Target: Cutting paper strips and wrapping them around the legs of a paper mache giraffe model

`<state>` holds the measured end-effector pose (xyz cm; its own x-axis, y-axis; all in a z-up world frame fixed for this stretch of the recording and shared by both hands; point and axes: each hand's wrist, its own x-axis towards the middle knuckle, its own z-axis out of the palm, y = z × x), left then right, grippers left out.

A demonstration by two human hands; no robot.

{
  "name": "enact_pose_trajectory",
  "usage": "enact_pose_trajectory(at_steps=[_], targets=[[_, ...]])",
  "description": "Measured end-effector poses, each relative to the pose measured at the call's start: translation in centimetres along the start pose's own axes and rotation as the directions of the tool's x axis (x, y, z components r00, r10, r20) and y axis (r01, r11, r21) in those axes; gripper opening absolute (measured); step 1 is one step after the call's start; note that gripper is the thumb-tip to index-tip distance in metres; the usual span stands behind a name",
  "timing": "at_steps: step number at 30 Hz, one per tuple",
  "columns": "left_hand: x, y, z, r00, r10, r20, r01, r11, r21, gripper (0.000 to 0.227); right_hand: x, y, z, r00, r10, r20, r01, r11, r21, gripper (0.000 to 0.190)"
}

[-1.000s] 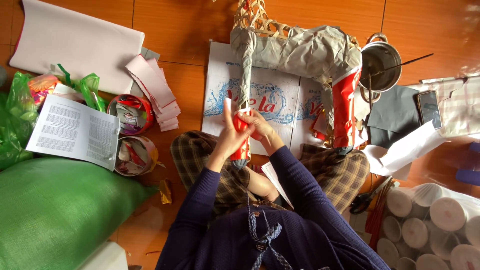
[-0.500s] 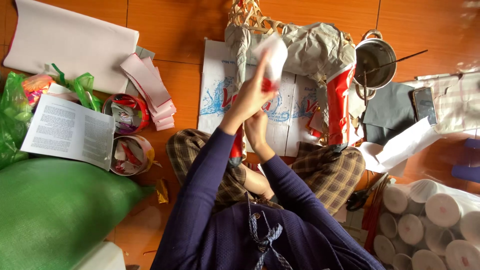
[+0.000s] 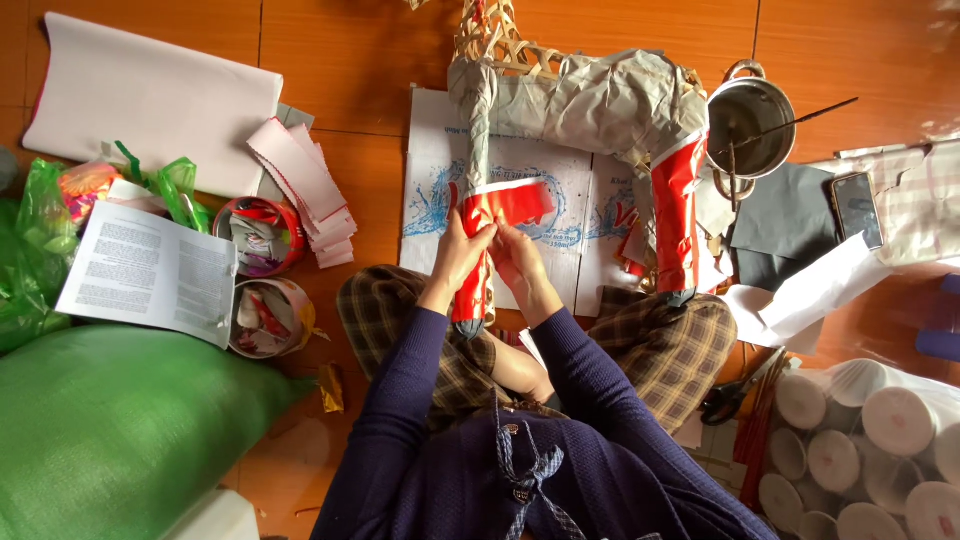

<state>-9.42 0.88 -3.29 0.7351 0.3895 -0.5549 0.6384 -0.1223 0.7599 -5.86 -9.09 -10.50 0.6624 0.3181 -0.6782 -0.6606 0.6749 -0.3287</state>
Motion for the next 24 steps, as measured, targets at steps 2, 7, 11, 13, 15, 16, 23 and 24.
enact_pose_trajectory(at_steps=[2, 7, 11, 13, 15, 16, 23, 24], targets=[[0.3, -0.5, 0.0, 1.000, -0.017, 0.014, 0.017, 0.999, 0.029, 0.077, 1.3, 0.6, -2.1, 0.999, -0.021, -0.039, 0.015, 0.989, -0.145, 0.022], [-3.5, 5.0, -1.9, 0.997, -0.003, 0.082, 0.000, 0.999, 0.034, 0.080, -3.2, -2.0, 1.9, 0.885, -0.466, -0.001, 0.354, 0.673, -0.649, 0.028], [-0.7, 1.1, -0.4, 0.995, 0.017, 0.097, -0.017, 1.000, -0.001, 0.080, -4.3, -3.9, 8.0, 0.939, -0.110, 0.327, 0.344, 0.236, -0.909, 0.053], [-0.6, 0.9, -1.0, 0.995, 0.036, 0.097, -0.032, 0.999, -0.040, 0.077, -1.7, -3.5, 8.2, 0.946, 0.023, 0.325, 0.309, 0.249, -0.918, 0.063], [-1.7, 2.4, -2.2, 0.977, 0.061, 0.203, -0.061, 0.998, -0.006, 0.106, 6.3, -1.4, 3.1, 0.979, 0.111, 0.171, 0.007, 0.819, -0.574, 0.047], [-2.5, 3.3, -2.5, 0.978, 0.063, 0.201, -0.063, 0.998, -0.006, 0.106, 4.9, -1.5, 4.1, 0.979, 0.111, 0.173, 0.008, 0.819, -0.574, 0.047], [-4.1, 3.3, -3.0, 0.920, 0.353, 0.168, -0.335, 0.934, -0.126, 0.111, 6.5, 0.0, 2.9, 1.000, -0.007, 0.016, 0.013, 0.918, -0.396, 0.039], [-3.6, 2.2, -2.7, 0.858, 0.510, 0.059, -0.497, 0.853, -0.160, 0.113, 7.2, 0.3, 2.3, 1.000, -0.007, 0.019, 0.014, 0.920, -0.393, 0.036]])
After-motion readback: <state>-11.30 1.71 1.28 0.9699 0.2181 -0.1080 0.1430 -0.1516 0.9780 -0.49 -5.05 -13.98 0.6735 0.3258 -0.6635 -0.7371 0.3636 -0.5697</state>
